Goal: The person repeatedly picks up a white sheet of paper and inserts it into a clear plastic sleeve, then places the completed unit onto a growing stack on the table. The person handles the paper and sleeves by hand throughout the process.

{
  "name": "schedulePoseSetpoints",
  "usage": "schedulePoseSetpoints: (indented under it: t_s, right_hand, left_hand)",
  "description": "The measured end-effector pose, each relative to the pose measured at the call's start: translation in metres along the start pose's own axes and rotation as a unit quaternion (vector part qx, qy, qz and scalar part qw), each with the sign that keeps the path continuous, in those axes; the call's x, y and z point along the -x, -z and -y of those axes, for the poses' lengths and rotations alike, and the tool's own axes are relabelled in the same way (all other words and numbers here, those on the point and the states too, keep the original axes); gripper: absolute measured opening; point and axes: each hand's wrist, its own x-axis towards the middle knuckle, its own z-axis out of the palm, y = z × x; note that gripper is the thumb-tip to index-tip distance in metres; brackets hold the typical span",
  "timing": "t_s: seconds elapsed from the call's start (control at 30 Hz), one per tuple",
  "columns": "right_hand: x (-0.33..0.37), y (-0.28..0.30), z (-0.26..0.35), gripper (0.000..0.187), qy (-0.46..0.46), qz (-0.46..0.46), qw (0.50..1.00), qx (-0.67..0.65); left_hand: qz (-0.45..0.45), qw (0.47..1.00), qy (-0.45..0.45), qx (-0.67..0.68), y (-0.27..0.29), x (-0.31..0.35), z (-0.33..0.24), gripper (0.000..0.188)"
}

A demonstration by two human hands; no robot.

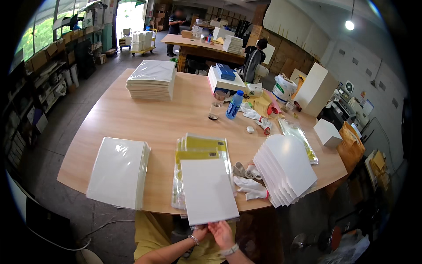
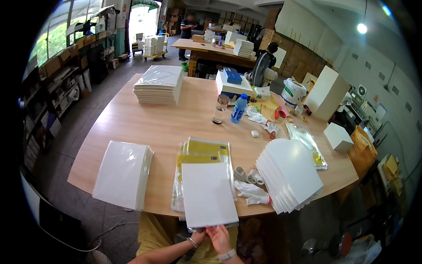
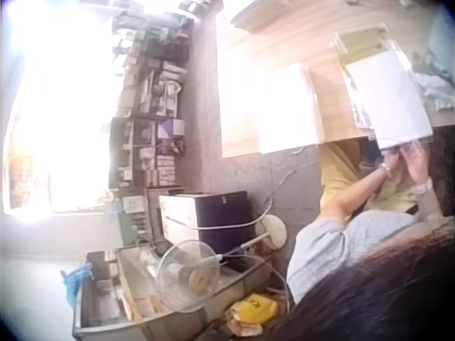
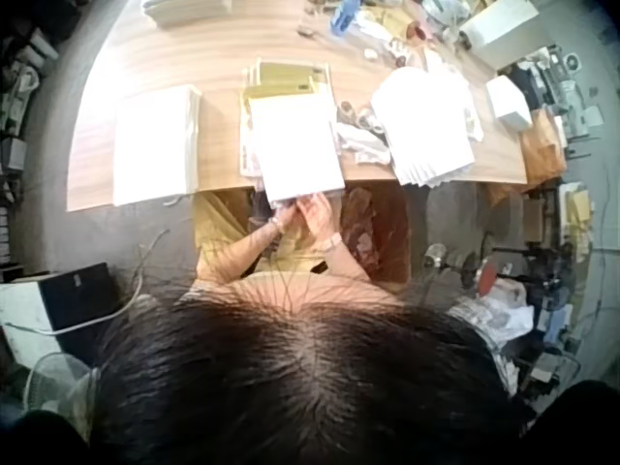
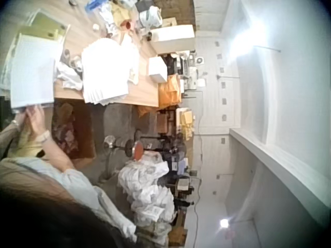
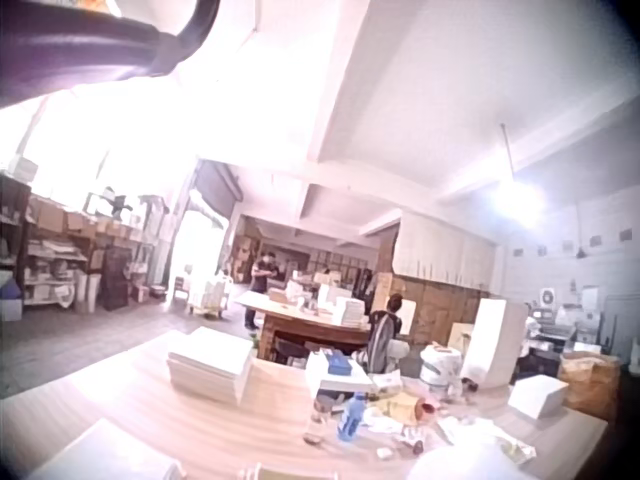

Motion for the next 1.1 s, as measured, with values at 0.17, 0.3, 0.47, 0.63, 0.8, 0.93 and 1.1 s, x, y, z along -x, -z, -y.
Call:
schedulePoseSetpoints:
  t_s: [0.17, 0.3, 0.47, 0.63, 0.8, 0.93, 1.1]
  right_hand:
    - [-0.019, 0.003, 0.017, 0.021, -0.092, 0.056, 0.994, 0.032]
    - [0.002, 0.0, 0.024, 0.02, -0.076, 0.063, 0.932, 0.349]
    - [-0.004, -0.049, -0.013, 0.014, 0.343, 0.145, 0.612, 0.698]
    - [-0.022, -0.051, -0.04, 0.008, 0.338, 0.203, 0.48, 0.783]
    - [-0.025, -0.018, -0.002, 0.012, 0.325, 0.4, 0.564, 0.645]
    - [0.011, 0.093, 0.14, 0.011, 0.409, -0.242, 0.505, 0.72]
    - [0.058, 0.292, 0.149, 0.026, -0.161, -0.18, 0.47, 0.849]
  left_hand:
    - [-0.015, 0.989, -0.038, 0.142, 0.01, 0.009, 0.015, 0.038]
    - [-0.044, 0.959, 0.071, 0.27, 0.059, 0.033, -0.006, 0.031]
    - [0.006, 0.947, 0.069, 0.312, 0.076, 0.041, -0.011, 0.033]
    - [-0.132, 0.959, 0.067, 0.242, 0.068, 0.027, -0.009, 0.026]
    - [-0.175, 0.924, 0.099, 0.325, 0.053, 0.043, -0.057, 0.028]
    - [-0.14, 0.932, 0.096, 0.319, 0.066, 0.042, -0.043, 0.035]
    - [-0.138, 0.987, -0.078, 0.038, 0.087, 0.054, -0.021, 0.022]
